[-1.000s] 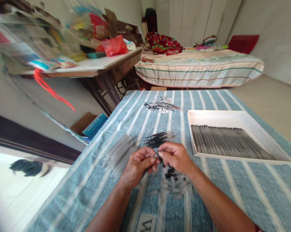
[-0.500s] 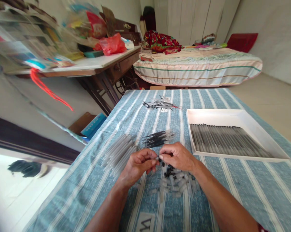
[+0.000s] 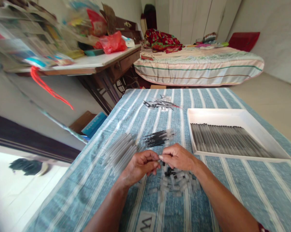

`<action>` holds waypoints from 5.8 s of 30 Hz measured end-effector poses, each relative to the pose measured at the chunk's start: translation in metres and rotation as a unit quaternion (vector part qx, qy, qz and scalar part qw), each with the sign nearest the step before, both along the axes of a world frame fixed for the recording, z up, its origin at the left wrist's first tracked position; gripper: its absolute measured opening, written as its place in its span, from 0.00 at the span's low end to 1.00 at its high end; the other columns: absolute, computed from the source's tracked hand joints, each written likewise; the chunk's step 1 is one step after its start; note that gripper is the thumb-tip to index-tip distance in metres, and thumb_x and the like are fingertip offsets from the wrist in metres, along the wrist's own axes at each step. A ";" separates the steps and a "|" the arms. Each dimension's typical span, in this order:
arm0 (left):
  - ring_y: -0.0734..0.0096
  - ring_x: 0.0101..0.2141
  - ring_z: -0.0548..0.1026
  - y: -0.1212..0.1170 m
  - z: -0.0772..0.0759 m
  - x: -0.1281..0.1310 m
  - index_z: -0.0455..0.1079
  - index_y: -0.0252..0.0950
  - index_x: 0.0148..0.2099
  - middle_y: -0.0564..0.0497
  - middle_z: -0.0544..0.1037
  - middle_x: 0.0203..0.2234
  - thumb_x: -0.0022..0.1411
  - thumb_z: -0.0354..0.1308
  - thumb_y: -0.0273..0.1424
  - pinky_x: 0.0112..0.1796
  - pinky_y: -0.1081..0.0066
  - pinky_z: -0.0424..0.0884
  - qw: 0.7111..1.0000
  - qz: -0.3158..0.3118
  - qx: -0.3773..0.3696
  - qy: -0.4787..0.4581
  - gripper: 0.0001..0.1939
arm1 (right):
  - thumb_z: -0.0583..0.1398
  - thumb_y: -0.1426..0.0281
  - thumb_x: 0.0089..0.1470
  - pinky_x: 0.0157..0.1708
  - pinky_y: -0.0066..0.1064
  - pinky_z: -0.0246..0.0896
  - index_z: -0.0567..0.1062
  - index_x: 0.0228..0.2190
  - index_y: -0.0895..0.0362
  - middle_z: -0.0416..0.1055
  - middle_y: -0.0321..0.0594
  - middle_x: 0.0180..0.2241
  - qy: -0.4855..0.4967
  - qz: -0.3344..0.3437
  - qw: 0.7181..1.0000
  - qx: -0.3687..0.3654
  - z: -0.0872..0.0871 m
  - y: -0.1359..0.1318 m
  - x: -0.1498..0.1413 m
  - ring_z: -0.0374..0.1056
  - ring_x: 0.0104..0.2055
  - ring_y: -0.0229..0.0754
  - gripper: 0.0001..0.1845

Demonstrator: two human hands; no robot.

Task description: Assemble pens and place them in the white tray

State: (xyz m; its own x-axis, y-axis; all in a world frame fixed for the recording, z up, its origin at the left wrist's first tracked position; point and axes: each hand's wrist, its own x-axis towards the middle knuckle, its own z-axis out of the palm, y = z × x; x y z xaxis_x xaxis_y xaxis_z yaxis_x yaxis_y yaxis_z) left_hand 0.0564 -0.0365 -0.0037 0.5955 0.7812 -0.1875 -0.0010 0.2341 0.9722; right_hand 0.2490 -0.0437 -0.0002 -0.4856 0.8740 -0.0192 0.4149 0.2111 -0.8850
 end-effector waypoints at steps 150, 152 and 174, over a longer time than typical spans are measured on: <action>0.81 0.16 0.66 0.033 0.006 -0.032 0.68 0.33 0.29 0.53 0.76 0.21 0.47 0.63 0.37 0.17 0.79 0.58 0.880 0.465 0.018 -0.095 0.12 | 0.54 0.69 0.53 0.27 0.27 0.46 0.76 0.32 0.53 0.74 0.39 0.25 -0.375 -0.041 0.921 0.097 -0.002 0.014 0.004 0.68 0.29 0.42 0.11; 0.82 0.15 0.65 0.032 0.005 -0.031 0.68 0.33 0.29 0.53 0.76 0.20 0.47 0.63 0.37 0.17 0.79 0.57 0.889 0.448 0.021 -0.091 0.12 | 0.53 0.68 0.53 0.27 0.28 0.47 0.76 0.32 0.53 0.75 0.40 0.27 -0.379 -0.022 0.919 0.105 -0.004 0.012 -0.005 0.69 0.31 0.43 0.11; 0.84 0.13 0.62 0.026 0.005 -0.026 0.68 0.33 0.28 0.54 0.75 0.19 0.53 0.60 0.35 0.15 0.80 0.54 0.916 0.391 0.050 -0.078 0.10 | 0.59 0.71 0.46 0.22 0.26 0.45 0.70 0.24 0.57 0.67 0.32 0.18 -0.233 0.033 0.969 0.074 -0.003 -0.010 -0.042 0.60 0.22 0.34 0.02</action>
